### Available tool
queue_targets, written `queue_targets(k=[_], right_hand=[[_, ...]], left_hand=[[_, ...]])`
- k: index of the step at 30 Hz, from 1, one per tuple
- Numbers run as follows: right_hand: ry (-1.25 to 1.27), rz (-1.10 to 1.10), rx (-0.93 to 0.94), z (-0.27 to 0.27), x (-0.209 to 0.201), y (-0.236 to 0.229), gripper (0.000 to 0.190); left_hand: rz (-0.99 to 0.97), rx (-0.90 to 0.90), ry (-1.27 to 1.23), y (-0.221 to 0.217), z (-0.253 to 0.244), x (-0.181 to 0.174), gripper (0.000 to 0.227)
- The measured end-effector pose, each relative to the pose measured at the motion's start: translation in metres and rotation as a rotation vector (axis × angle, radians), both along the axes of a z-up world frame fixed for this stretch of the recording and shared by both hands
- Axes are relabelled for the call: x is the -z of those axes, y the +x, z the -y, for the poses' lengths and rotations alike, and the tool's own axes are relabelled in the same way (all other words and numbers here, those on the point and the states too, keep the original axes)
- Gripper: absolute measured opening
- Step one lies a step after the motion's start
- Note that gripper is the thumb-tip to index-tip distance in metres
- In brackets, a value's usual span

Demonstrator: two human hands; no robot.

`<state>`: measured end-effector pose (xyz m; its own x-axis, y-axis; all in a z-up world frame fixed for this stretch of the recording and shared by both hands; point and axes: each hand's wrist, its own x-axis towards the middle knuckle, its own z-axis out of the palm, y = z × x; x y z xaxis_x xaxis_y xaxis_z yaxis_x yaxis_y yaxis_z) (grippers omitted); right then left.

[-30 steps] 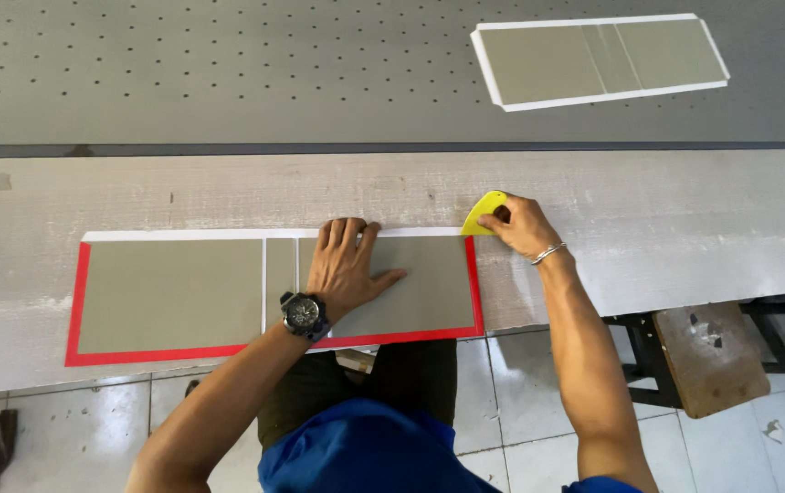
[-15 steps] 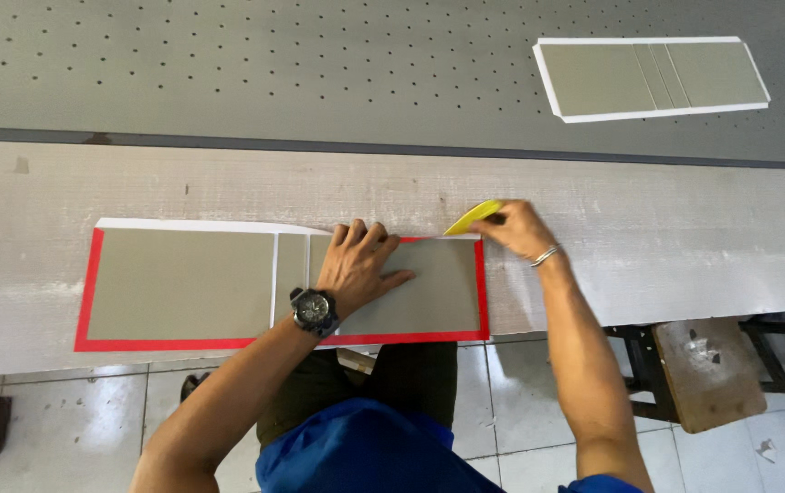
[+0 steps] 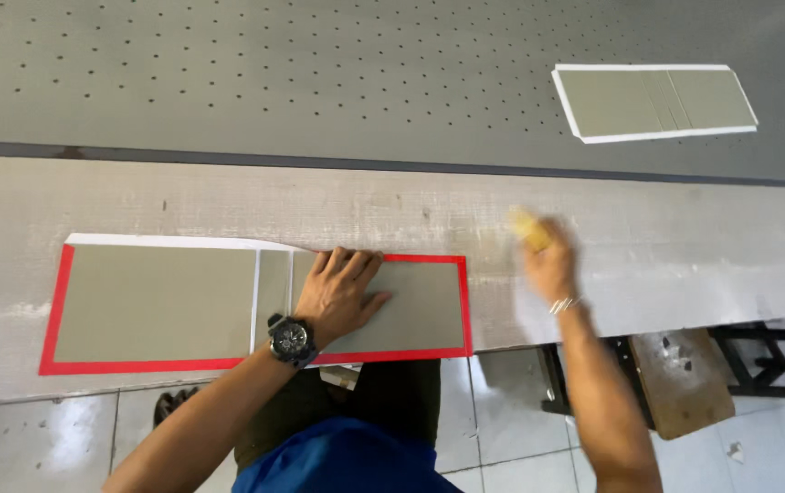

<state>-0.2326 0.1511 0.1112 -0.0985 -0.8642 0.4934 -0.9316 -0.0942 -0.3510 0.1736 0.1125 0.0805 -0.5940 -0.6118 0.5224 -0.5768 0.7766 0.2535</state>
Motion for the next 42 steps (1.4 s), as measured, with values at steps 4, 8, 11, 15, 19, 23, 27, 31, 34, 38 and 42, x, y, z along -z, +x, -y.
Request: queue_targets(k=[4,8,11,15,19,23,27,31,34,38,42], right_hand=[[-0.114,-0.219,0.247,0.094,0.031,-0.175,0.043],[-0.070,-0.555,0.669,0.167,0.053,-0.266,0.013],[-0.112,-0.458,0.762,0.202,0.057,-0.291,0.018],[0.552,-0.077,0.731,0.221,0.039,-0.294,0.071],[0.559,-0.120,0.673,0.203,0.043,-0.304,0.061],[0.531,-0.187,0.658,0.149,0.047,-0.294,0.058],[0.419,-0.143,0.662,0.081,0.086,-0.270,0.075],[0.289,-0.309,0.764,0.019,0.107,-0.193,0.062],[-0.060,-0.661,0.742,-0.033,0.107,-0.136,0.048],[0.032,-0.557,0.738,-0.081,0.085,-0.042,0.055],[-0.055,-0.470,0.695,-0.102,0.082,0.009,0.048]], left_hand=[[0.015,-0.028,0.002,-0.003,-0.002,-0.001,0.058],[0.012,-0.032,0.004,-0.004,-0.001,-0.012,0.055],[0.037,-0.048,-0.018,-0.008,0.001,-0.017,0.053],[0.042,-0.034,-0.004,-0.012,0.002,-0.024,0.049],[0.088,-0.027,-0.023,-0.016,0.005,-0.022,0.050],[0.101,-0.055,-0.035,-0.016,0.009,-0.022,0.050],[0.121,-0.072,-0.041,-0.015,0.004,-0.021,0.048],[0.076,-0.051,-0.064,-0.012,0.007,0.008,0.045],[0.077,-0.062,-0.060,-0.011,0.002,0.006,0.045],[0.064,-0.061,-0.058,-0.009,-0.001,0.002,0.048],[0.058,-0.072,-0.076,-0.009,-0.001,0.010,0.050]])
